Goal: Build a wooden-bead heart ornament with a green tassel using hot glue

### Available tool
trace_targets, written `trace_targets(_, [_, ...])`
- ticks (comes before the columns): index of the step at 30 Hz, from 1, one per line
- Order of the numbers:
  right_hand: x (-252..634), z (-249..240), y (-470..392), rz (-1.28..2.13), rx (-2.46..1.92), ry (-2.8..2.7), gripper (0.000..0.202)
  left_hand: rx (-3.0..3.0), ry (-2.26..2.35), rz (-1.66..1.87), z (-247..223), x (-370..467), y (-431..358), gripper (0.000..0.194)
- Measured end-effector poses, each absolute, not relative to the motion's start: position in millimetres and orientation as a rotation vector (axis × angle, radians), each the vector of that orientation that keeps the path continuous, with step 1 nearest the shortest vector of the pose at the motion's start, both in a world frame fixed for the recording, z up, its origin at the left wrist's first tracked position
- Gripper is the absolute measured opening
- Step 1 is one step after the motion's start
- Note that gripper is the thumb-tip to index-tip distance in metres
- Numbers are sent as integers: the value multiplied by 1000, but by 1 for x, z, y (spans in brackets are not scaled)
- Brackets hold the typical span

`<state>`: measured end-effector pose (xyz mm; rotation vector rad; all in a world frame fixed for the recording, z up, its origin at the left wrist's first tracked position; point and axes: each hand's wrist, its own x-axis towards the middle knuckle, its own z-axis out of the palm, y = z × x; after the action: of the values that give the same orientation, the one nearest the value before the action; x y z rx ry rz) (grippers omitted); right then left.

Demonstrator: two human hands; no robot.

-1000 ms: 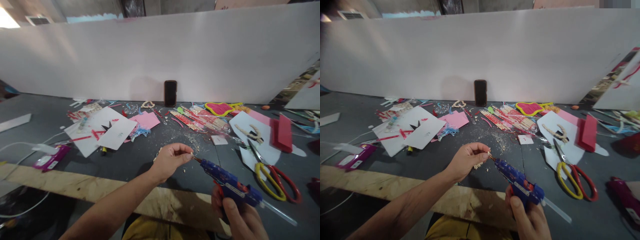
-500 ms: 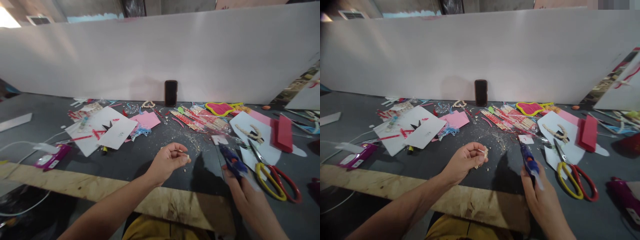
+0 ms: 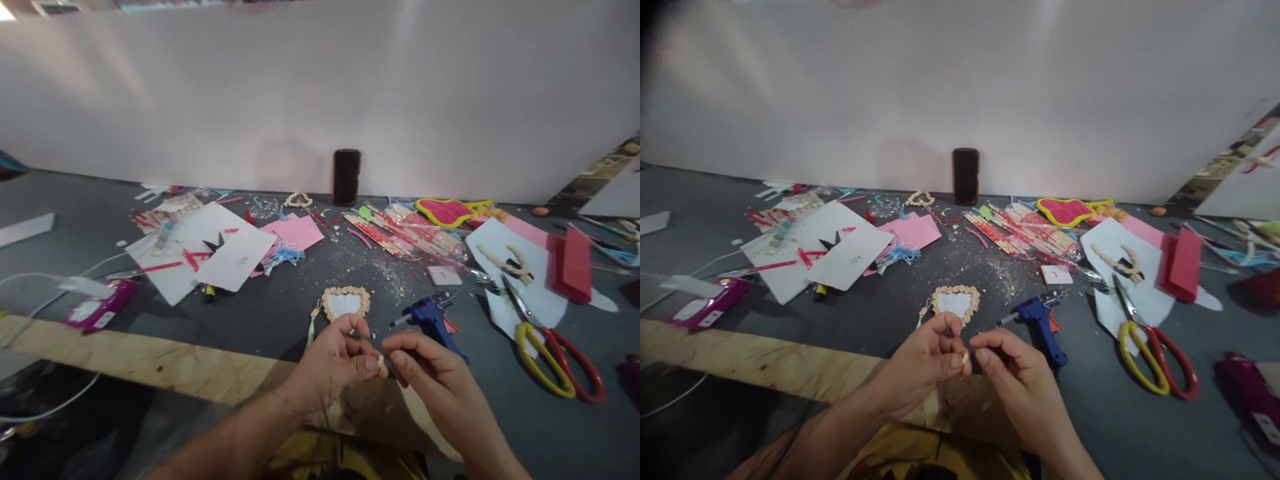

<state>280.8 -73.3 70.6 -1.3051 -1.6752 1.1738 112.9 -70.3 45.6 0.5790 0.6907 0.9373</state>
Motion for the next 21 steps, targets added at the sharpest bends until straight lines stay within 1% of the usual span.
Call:
trace_targets(2, [274, 69, -72, 1309, -1238, -1657, 21, 538, 663, 918, 42, 112, -74, 50])
trace_targets(4, [271, 68, -70, 1370, -1200, -1667, 20, 507, 643, 898, 40, 110, -76, 51])
trace_targets(16, [268, 69, -75, 1419, -1140, -1855, 20, 427, 557, 840, 31, 99, -90, 50])
trace_targets(17, [268, 68, -76, 1416, -1141, -1856, 20, 462, 583, 830, 31, 97, -90, 48])
trace_targets(19, [268, 66, -75, 1377, -1174, -1829, 21, 638, 719, 810, 35, 86, -85, 39])
trace_targets(21, [268, 65, -73, 1304, -1224, -1771, 20, 994, 1014, 815, 39, 70, -76, 22])
